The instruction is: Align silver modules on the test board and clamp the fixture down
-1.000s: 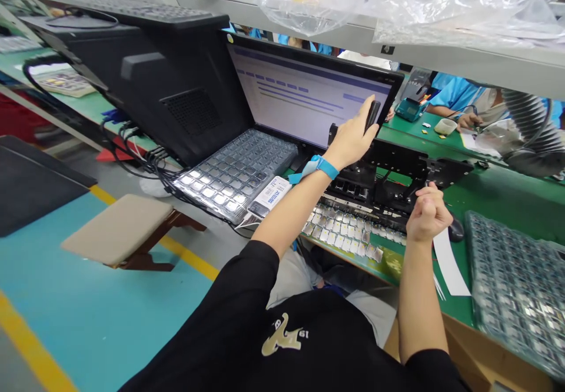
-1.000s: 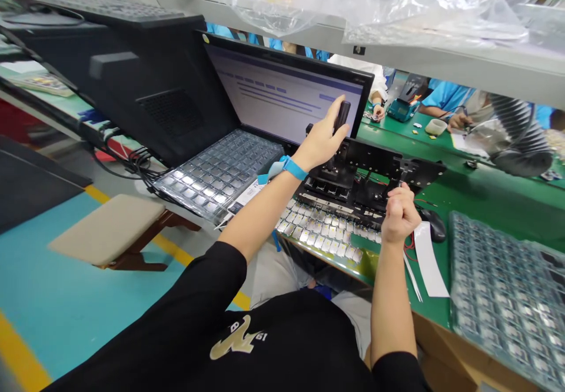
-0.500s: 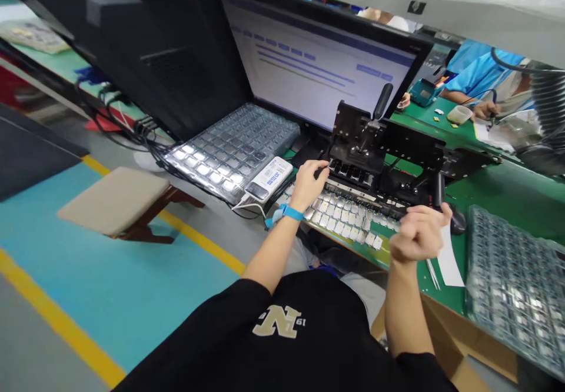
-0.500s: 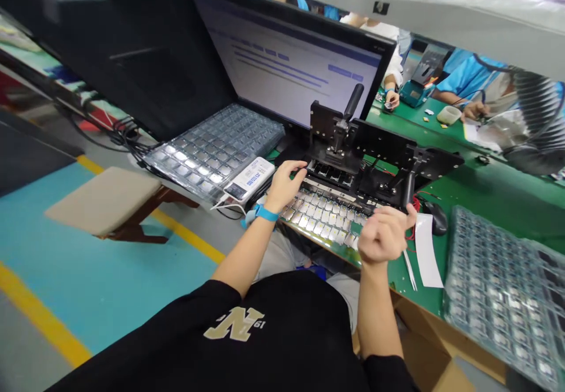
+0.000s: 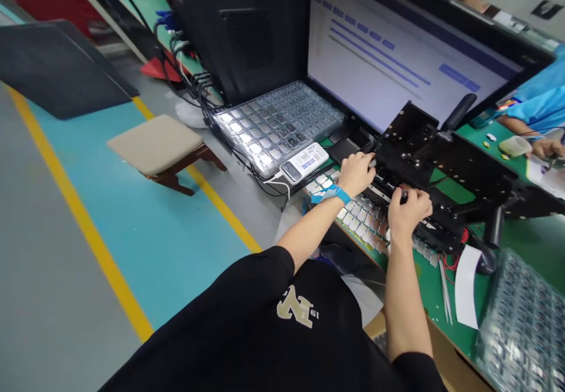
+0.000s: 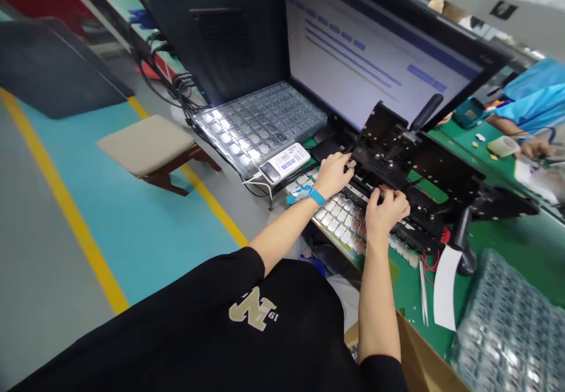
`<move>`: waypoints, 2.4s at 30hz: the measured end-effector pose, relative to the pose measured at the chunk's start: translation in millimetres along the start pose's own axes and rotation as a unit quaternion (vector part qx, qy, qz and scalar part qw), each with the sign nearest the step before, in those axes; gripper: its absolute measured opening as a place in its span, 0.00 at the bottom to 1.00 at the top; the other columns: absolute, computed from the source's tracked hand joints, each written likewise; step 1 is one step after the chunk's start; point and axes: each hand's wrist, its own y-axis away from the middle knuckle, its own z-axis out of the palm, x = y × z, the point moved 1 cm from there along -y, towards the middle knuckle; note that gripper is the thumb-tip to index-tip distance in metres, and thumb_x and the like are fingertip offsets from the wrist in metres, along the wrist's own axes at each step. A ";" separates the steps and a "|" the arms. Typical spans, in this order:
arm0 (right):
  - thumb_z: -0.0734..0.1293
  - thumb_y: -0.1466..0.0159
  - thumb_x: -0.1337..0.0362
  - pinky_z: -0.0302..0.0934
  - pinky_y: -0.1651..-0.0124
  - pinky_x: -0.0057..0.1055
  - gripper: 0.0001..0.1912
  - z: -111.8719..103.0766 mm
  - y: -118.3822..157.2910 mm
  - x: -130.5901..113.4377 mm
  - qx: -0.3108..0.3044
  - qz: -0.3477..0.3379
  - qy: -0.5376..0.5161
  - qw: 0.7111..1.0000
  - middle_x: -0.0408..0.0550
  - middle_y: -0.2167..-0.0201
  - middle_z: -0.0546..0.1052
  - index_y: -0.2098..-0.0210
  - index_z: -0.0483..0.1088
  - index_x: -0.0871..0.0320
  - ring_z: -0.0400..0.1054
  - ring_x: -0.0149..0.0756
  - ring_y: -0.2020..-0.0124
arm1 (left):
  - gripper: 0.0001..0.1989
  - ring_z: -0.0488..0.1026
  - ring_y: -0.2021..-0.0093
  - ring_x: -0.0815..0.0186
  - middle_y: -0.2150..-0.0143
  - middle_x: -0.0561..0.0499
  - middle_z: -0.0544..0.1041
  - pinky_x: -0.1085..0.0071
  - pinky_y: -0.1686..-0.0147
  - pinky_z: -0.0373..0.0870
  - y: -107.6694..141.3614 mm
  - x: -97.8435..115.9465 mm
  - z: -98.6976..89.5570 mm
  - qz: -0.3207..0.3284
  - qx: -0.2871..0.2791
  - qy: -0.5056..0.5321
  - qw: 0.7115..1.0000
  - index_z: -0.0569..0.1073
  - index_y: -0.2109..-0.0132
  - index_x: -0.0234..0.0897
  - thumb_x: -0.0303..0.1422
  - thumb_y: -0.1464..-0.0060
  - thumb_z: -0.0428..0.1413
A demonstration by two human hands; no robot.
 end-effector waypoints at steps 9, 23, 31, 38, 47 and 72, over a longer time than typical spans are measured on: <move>0.65 0.41 0.55 0.56 0.48 0.54 0.12 2.2 -5.8 17.7 0.059 -0.023 -0.003 0.998 0.56 0.66 0.71 0.71 0.70 0.58 0.64 0.53 0.54 | 0.15 0.74 0.57 0.64 0.58 0.48 0.73 0.67 0.52 0.72 67.1 -30.4 -60.8 0.096 -0.042 0.204 0.973 0.74 0.45 0.43 0.32 0.34 0.49; 0.71 0.41 0.62 0.67 0.60 0.42 0.05 -20.8 19.8 -101.3 0.071 -0.119 -0.254 0.957 0.48 0.68 0.72 0.67 0.71 0.55 0.70 0.41 0.64 | 0.11 0.75 0.63 0.62 0.69 0.52 0.77 0.65 0.55 0.70 -54.7 -246.7 -212.1 -0.159 0.212 0.050 0.963 0.73 0.54 0.38 0.28 0.46 0.59; 0.65 0.36 0.60 0.67 0.55 0.36 0.08 77.6 -35.0 -228.9 -0.180 -0.168 -0.341 0.907 0.50 0.63 0.76 0.63 0.74 0.58 0.70 0.35 0.62 | 0.13 0.74 0.47 0.50 0.55 0.44 0.79 0.52 0.42 0.65 -75.0 -254.5 -192.8 -0.191 0.210 -0.027 0.959 0.72 0.49 0.41 0.30 0.41 0.55; 0.65 0.38 0.61 0.62 0.49 0.43 0.10 109.7 -41.7 -237.9 -0.248 -0.173 -0.262 0.917 0.51 0.64 0.75 0.61 0.74 0.58 0.66 0.41 0.61 | 0.12 0.73 0.45 0.46 0.46 0.39 0.73 0.50 0.41 0.64 -78.9 -257.5 -194.7 -0.213 0.178 -0.062 0.959 0.74 0.50 0.38 0.33 0.40 0.54; 0.64 0.35 0.64 0.61 0.43 0.41 0.09 96.2 -27.2 -242.7 -0.260 -0.152 -0.240 0.923 0.54 0.56 0.70 0.60 0.75 0.58 0.66 0.43 0.51 | 0.14 0.71 0.52 0.53 0.52 0.48 0.76 0.49 0.47 0.67 -72.5 -258.3 -197.9 -0.202 0.163 -0.098 0.961 0.75 0.50 0.41 0.39 0.40 0.52; 0.65 0.39 0.55 0.51 0.41 0.50 0.14 4.8 5.4 -28.4 0.017 0.087 -0.082 0.993 0.53 0.64 0.76 0.63 0.78 0.57 0.65 0.45 0.56 | 0.17 0.68 0.47 0.46 0.52 0.40 0.77 0.50 0.52 0.65 2.4 16.8 -7.1 0.149 -0.118 -0.062 0.980 0.78 0.55 0.37 0.42 0.33 0.49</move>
